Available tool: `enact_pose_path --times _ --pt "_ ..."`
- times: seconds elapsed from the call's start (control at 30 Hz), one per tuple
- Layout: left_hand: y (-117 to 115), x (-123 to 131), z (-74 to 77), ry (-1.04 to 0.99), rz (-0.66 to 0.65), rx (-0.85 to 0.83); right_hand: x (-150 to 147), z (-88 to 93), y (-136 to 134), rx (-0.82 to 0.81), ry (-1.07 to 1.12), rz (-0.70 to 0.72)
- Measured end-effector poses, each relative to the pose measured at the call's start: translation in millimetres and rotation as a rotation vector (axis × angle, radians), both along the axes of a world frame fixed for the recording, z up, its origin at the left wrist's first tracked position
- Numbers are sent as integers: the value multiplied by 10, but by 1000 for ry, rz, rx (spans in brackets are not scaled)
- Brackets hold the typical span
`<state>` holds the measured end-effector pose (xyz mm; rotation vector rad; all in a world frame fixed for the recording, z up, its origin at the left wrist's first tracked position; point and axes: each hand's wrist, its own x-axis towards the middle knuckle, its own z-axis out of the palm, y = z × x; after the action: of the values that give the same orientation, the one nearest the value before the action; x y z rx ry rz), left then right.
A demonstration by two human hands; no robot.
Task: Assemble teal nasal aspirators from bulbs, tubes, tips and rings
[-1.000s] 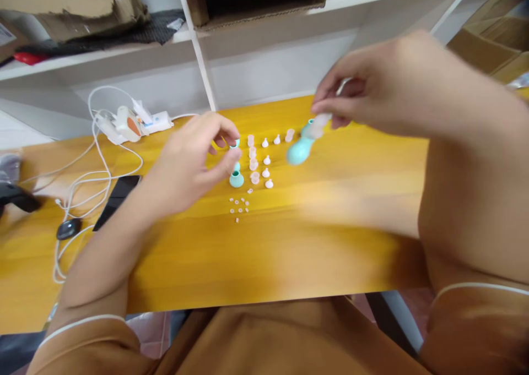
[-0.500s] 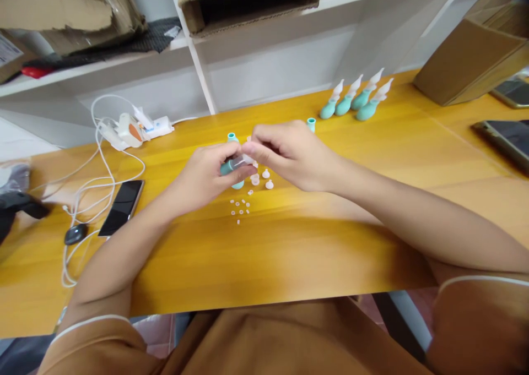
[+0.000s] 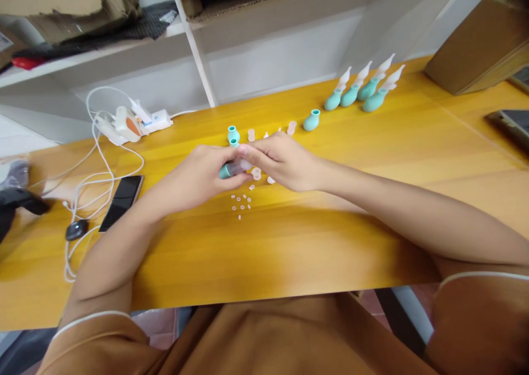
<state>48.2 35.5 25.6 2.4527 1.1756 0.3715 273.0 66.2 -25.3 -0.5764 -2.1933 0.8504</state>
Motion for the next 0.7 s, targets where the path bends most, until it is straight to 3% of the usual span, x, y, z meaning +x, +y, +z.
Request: enact_pose_path --times 0.4,0.53,0.7 --pt "-42 -79 130 51 -90 -172 -49 -73 1 -390 219 427" --pt "5 -93 41 224 -191 -224 -7 -3 -11 -395 174 408" --pt "-51 -41 -153 407 -208 -137 24 27 -20 -380 139 310"
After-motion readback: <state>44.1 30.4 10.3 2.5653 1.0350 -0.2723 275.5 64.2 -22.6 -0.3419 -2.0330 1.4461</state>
